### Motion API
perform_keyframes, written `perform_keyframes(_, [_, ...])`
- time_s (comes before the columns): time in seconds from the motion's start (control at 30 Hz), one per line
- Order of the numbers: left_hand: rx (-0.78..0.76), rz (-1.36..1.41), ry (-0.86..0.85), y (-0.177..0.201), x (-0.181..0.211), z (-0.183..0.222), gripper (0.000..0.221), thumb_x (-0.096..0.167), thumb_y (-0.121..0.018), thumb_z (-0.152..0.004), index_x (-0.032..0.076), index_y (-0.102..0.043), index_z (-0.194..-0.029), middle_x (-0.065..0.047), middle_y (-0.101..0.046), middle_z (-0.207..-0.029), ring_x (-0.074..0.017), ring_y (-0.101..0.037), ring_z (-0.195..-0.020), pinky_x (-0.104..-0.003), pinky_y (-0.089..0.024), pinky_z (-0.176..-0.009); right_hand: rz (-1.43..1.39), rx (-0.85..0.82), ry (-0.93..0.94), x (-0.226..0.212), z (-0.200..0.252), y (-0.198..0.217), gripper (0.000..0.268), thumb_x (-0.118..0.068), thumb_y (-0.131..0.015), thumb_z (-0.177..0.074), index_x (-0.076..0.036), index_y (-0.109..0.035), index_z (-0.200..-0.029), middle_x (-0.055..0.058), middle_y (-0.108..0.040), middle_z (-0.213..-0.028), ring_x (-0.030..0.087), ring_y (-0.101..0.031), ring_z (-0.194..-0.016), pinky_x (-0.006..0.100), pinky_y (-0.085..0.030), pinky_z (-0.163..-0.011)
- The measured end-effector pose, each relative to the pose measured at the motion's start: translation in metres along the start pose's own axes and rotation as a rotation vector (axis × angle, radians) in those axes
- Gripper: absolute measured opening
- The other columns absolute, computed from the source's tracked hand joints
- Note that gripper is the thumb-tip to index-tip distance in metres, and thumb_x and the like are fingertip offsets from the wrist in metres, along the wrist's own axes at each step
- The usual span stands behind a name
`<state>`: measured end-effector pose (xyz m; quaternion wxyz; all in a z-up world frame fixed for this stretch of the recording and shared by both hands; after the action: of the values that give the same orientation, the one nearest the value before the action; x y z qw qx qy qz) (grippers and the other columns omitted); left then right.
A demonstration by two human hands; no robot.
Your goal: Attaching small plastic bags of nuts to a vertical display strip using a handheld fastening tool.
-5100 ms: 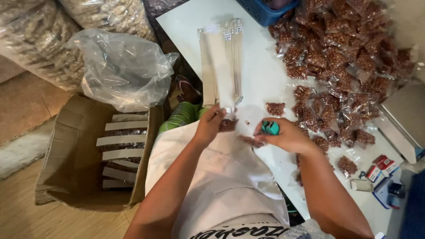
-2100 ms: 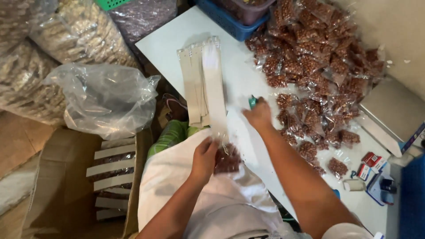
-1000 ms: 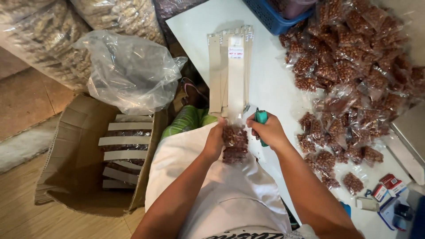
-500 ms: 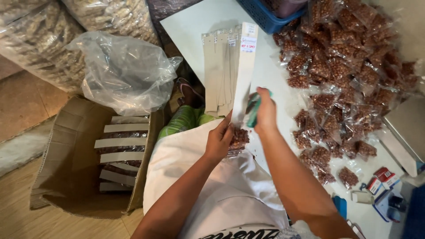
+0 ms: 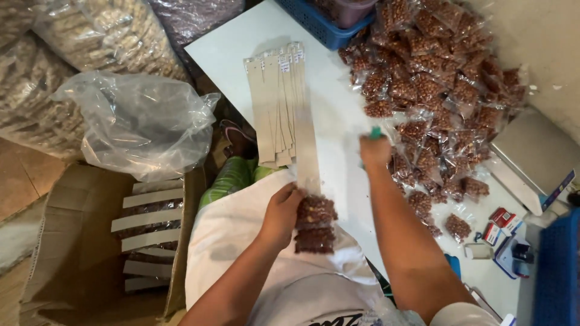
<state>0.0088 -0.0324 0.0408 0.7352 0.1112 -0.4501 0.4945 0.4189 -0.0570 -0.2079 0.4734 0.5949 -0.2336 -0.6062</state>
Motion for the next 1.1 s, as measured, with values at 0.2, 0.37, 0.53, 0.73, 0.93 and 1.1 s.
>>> perform_keyframes(0.2, [0.141,-0.209,-0.059,0.034,-0.047,-0.051,0.049,0.031,-0.063,-0.098,0.002,-0.061,-0.138,-0.025,-0.072,-0.114,-0.0372,-0.068,-0.114,-0.053,-0.051,-0.101,0.415,0.079,0.421,-0.026,0.188,0.094,0.050,-0.043,-0.071,-0.082,-0.008,-0.068,-0.118,0.017,-0.071,-0.107,0.043,-0.075,-0.093,0.054,-0.060,-0.084])
perform_keyframes(0.37, [0.161,-0.331,-0.111,0.051,-0.060,-0.090,0.044,0.043,-0.069,-0.096,0.008,-0.070,-0.123,-0.018,-0.074,-0.112,-0.0315,-0.068,-0.115,-0.048,-0.050,-0.101,0.221,0.009,0.308,0.012,0.178,0.080,0.048,-0.055,-0.078,-0.073,-0.021,-0.072,-0.106,0.011,-0.073,-0.090,0.038,-0.075,-0.088,0.047,-0.061,-0.076])
perform_keyframes(0.53, [0.037,-0.137,-0.242,0.055,-0.066,-0.097,0.037,0.016,-0.070,-0.096,0.007,-0.059,-0.130,-0.015,-0.074,-0.101,-0.0210,-0.066,-0.093,-0.040,-0.057,-0.090,-0.556,-0.325,0.276,-0.074,0.234,0.157,0.017,-0.011,-0.072,-0.072,-0.011,-0.076,-0.088,0.010,-0.063,-0.055,0.018,-0.066,-0.052,0.029,-0.053,-0.054])
perform_keyframes(0.73, [-0.009,0.067,-0.247,0.039,-0.065,-0.092,0.030,0.030,-0.059,-0.106,0.005,-0.069,-0.119,-0.009,-0.066,-0.086,-0.0178,-0.064,-0.081,-0.038,-0.059,-0.074,-0.483,-0.601,0.466,-0.135,0.266,0.137,0.023,-0.014,-0.084,-0.074,-0.005,-0.076,-0.094,0.012,-0.067,-0.058,0.016,-0.061,-0.055,0.026,-0.051,-0.056])
perform_keyframes(0.93, [-0.057,-0.107,-0.423,0.034,-0.051,-0.077,0.032,0.036,-0.057,-0.109,0.012,-0.073,-0.120,-0.011,-0.074,-0.099,-0.0205,-0.068,-0.099,-0.041,-0.053,-0.097,-0.450,-0.515,0.364,-0.141,0.265,0.128,0.015,-0.015,-0.082,-0.079,-0.008,-0.076,-0.092,0.009,-0.067,-0.061,0.017,-0.064,-0.057,0.028,-0.052,-0.057])
perform_keyframes(1.1, [0.035,-0.294,-0.450,0.021,-0.008,-0.033,0.043,0.037,-0.055,-0.106,0.014,-0.063,-0.141,-0.013,-0.067,-0.137,-0.0321,-0.057,-0.133,-0.047,-0.043,-0.115,-0.709,-0.318,0.139,-0.153,0.264,0.130,0.018,-0.028,-0.078,-0.081,-0.016,-0.077,-0.094,0.007,-0.066,-0.076,0.019,-0.062,-0.070,0.032,-0.049,-0.065])
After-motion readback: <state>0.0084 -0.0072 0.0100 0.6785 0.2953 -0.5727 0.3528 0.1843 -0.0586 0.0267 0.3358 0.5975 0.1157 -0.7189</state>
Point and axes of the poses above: each hand's wrist, its own z-axis away from the middle knuckle, its own y-axis out of the back of the hand, x = y × z, the point moved 3 cm from there along -z, towards the middle knuckle
